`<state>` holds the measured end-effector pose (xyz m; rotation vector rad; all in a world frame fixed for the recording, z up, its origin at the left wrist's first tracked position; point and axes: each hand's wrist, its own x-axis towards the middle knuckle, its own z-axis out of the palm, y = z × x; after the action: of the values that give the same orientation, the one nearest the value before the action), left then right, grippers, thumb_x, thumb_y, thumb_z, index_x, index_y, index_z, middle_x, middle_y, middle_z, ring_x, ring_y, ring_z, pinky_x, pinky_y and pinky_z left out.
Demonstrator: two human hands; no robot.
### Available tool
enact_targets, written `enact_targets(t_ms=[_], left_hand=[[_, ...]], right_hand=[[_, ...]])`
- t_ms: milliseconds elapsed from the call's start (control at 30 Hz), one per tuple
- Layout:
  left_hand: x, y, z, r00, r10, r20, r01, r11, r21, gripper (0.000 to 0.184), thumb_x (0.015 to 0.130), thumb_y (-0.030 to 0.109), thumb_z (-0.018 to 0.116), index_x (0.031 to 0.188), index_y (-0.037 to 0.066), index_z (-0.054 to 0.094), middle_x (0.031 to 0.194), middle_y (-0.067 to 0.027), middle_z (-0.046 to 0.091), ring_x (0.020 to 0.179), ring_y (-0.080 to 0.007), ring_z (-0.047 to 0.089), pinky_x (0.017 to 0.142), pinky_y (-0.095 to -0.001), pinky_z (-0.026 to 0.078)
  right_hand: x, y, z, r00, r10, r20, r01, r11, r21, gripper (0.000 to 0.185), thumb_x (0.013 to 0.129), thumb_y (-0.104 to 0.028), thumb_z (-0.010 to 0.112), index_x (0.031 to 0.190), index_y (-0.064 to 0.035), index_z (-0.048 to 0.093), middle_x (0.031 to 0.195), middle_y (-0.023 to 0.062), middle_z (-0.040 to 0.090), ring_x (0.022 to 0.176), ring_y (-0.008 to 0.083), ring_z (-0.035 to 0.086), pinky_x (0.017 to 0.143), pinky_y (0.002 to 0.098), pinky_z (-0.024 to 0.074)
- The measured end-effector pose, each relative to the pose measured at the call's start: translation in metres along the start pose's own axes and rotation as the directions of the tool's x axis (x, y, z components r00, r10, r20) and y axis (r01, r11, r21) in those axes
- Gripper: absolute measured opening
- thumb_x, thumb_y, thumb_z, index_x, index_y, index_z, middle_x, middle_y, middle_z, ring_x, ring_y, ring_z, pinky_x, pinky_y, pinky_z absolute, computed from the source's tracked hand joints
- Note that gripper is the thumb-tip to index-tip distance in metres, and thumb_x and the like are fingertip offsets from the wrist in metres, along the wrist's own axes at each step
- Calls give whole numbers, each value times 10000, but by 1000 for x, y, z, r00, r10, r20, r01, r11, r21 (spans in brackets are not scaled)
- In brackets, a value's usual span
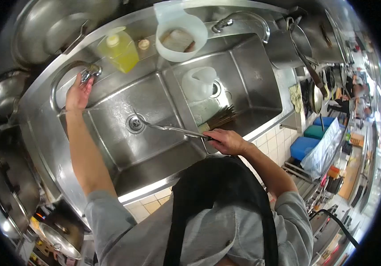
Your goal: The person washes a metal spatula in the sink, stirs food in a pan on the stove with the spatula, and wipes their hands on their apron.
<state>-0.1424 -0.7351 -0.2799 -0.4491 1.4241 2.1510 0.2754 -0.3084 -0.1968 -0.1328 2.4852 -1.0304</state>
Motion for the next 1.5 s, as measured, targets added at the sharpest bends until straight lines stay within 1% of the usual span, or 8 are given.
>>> enact_targets(t_ms=[433, 733, 833, 933, 1000, 1300, 1467, 1500], left_hand=[[-15, -24, 24, 892, 433, -129, -394, 885, 247, 479, 992, 222, 673, 1343, -63, 517, 1178, -130, 640, 1043, -228, 659, 913, -343, 558], [-77, -97, -38, 871, 487, -63, -372, 738, 563, 349, 935, 80, 676, 1256, 41, 544, 929, -53, 633, 768, -149, 610, 664, -292, 552], [-127, -121, -64, 829, 536, 157, -381, 337, 861, 287, 1006, 300, 606, 977, 26, 684, 743, -67, 644, 630, -178, 546, 581, -311, 479], [-181, -152, -82, 829, 559, -38, 365, -486, 794, 388, 998, 439, 525, 1290, 221, 658, 1258, -5, 679, 1190, -261, 598, 1027, -625, 379], [-202, -175, -122, 791, 612, -17, 430, -536, 727, 548, 987, 507, 510, 1466, 240, 512, 1543, -28, 471, 1426, -259, 416, 1088, -735, 206], [-420, -291, -129, 364, 928, -80, 576, -156, 803, 795, 963, 630, 492, 1571, 138, 349, 1633, -168, 298, 1478, -362, 326, 1155, -630, 200], [-611, -391, 45, 339, 710, -617, 579, 359, 732, 679, 897, 68, 664, 1509, 6, 376, 1528, -231, 439, 1386, -415, 425, 1173, -512, 264], [-640, -435, 62, 317, 819, -479, 623, 201, 756, 695, 895, 80, 665, 1517, 14, 360, 1499, -225, 468, 1298, -395, 498, 1140, -517, 311]], right_hand=[[-49, 19, -2, 988, -30, -149, 66, 969, 238, 446, 959, -240, 657, 1360, -70, 559, 1026, 240, 692, 902, 416, 683, 769, 469, 539], [-138, 39, -3, 948, 9, -317, 82, 959, 271, 501, 967, -237, 650, 1421, -77, 513, 1150, 241, 671, 981, 389, 677, 843, 451, 532], [-159, 40, -8, 963, 86, -257, 4, 944, 329, 439, 963, -209, 659, 1356, -45, 553, 1104, 220, 688, 961, 406, 677, 829, 445, 542], [-165, 57, -1, 959, 12, -282, 62, 966, 252, 433, 958, -198, 649, 1359, -65, 554, 1099, 233, 682, 960, 430, 663, 820, 473, 537], [-167, 68, -2, 966, -12, -259, 64, 979, 193, 423, 953, -191, 647, 1346, -65, 555, 1059, 238, 684, 939, 441, 656, 795, 491, 532], [-189, 125, -27, 953, -201, -224, 235, 962, 136, 384, 977, -259, 623, 1314, -82, 578, 966, 220, 697, 869, 422, 669, 745, 499, 521], [-187, 169, -7, 990, -126, -63, 140, 910, 390, 426, 968, -270, 676, 1318, -42, 596, 1102, 177, 704, 942, 319, 696, 832, 402, 543], [-184, 176, -4, 991, -132, 7, 117, 901, 419, 417, 969, -254, 675, 1317, -38, 597, 1084, 162, 703, 933, 281, 689, 831, 381, 540]])
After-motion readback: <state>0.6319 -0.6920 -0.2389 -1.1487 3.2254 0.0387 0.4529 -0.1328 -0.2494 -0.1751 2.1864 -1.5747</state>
